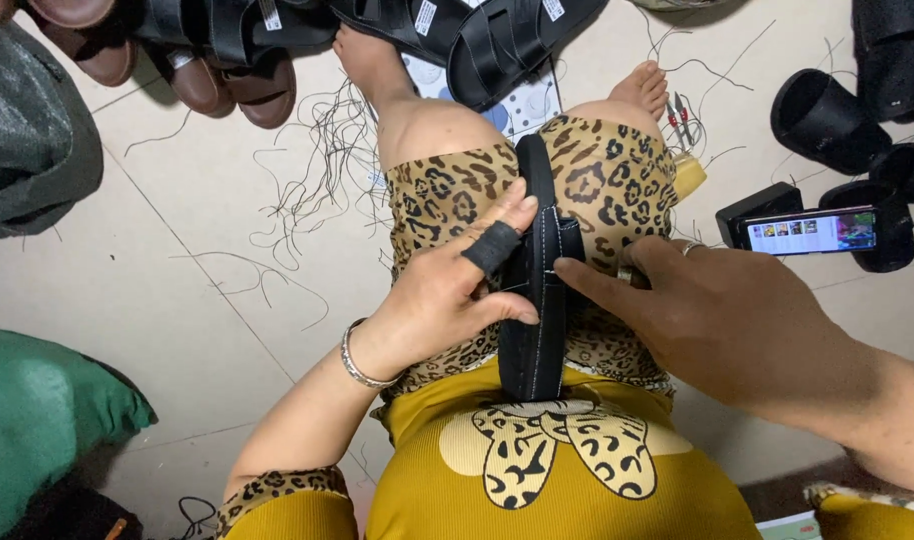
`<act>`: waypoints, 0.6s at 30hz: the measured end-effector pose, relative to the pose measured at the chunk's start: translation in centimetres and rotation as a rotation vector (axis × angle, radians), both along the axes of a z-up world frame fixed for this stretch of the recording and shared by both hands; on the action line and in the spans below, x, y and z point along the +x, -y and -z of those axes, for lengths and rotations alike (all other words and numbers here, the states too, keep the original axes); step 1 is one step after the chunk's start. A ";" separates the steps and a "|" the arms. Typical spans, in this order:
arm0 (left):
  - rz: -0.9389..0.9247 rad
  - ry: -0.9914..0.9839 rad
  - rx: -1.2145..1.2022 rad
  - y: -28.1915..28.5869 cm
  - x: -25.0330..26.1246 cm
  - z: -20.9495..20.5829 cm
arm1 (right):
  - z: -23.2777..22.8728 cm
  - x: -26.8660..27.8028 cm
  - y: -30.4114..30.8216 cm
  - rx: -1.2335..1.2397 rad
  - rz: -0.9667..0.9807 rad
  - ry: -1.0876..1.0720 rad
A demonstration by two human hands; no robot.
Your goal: Hand-sewing a black strap for a sandal using a needle and thread while sitting on the floor.
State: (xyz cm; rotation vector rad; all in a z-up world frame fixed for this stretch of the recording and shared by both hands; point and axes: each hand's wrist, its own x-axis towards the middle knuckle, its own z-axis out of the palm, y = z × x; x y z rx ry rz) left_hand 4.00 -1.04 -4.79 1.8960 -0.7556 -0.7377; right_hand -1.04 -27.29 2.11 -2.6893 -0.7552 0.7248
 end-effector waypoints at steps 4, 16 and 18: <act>-0.072 0.015 -0.007 0.3 -0.6 0.4 | 1.0 0.8 -1.9 -0.012 0.003 0.018; -0.228 -0.119 -0.157 -1.7 -1.0 -1.4 | 2.9 -0.6 -1.9 0.353 0.254 0.260; -0.298 -1.055 -0.762 -2.2 -1.3 -0.7 | 3.2 -0.7 -1.7 0.373 0.254 0.258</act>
